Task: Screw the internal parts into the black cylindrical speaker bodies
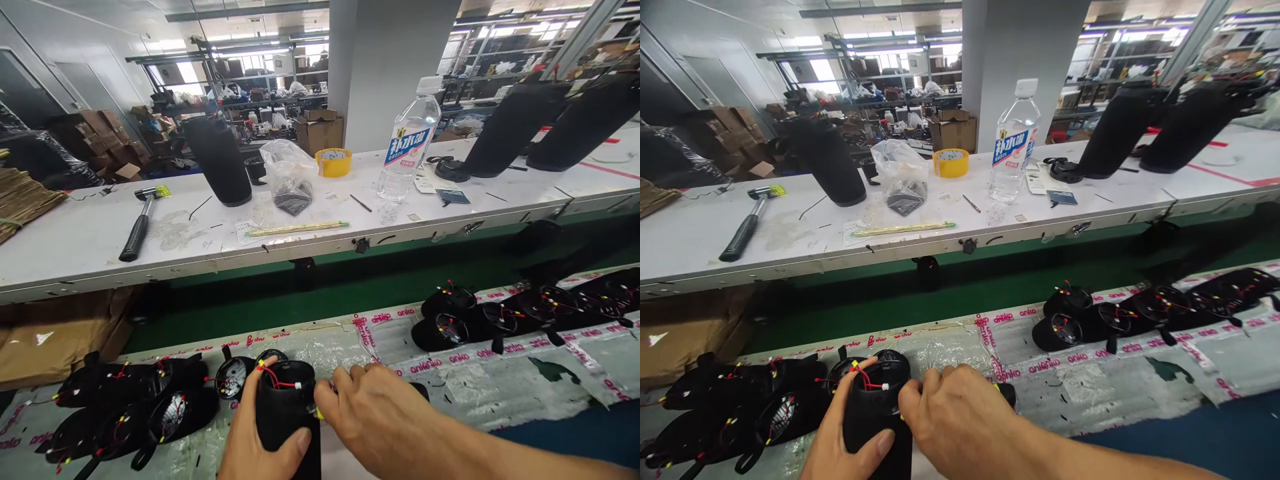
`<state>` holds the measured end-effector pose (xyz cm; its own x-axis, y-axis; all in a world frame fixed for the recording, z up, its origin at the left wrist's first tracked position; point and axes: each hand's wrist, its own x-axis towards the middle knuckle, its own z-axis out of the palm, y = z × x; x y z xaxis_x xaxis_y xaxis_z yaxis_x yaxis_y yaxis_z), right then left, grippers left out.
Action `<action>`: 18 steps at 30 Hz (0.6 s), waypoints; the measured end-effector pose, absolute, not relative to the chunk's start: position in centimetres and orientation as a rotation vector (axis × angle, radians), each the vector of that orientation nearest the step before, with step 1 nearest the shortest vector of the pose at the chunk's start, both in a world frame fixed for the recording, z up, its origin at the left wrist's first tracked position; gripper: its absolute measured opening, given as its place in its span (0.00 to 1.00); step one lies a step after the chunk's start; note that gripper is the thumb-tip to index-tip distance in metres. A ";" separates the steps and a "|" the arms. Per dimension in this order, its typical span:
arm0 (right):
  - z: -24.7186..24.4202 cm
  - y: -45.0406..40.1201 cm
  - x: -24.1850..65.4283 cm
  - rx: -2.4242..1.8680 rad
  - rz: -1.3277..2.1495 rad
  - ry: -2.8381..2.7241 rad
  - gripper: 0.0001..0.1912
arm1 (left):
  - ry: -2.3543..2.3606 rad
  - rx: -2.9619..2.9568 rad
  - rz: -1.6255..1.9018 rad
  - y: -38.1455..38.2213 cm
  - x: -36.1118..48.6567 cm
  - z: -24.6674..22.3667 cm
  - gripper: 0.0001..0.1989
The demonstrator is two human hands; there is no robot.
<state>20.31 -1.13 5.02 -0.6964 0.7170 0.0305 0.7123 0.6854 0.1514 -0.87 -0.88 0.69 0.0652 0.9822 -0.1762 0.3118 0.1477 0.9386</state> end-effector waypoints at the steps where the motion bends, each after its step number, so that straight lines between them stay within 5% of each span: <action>1: 4.9 -1.1 20.5 1.195 0.210 2.879 0.12 | 1.437 1.351 0.848 -0.9 -0.8 0.8 0.42; 7: 3.6 -0.5 21.0 1.241 0.006 2.966 0.09 | 1.214 1.155 0.840 -0.3 -0.6 0.5 0.45; 13: 3.2 0.0 21.5 1.795 -0.746 2.844 0.03 | 1.003 0.767 0.804 0.0 -0.7 -0.2 0.48; 18: 4.5 -0.4 21.5 1.812 -0.680 2.827 0.09 | 1.019 0.718 0.759 0.1 -1.5 0.3 0.41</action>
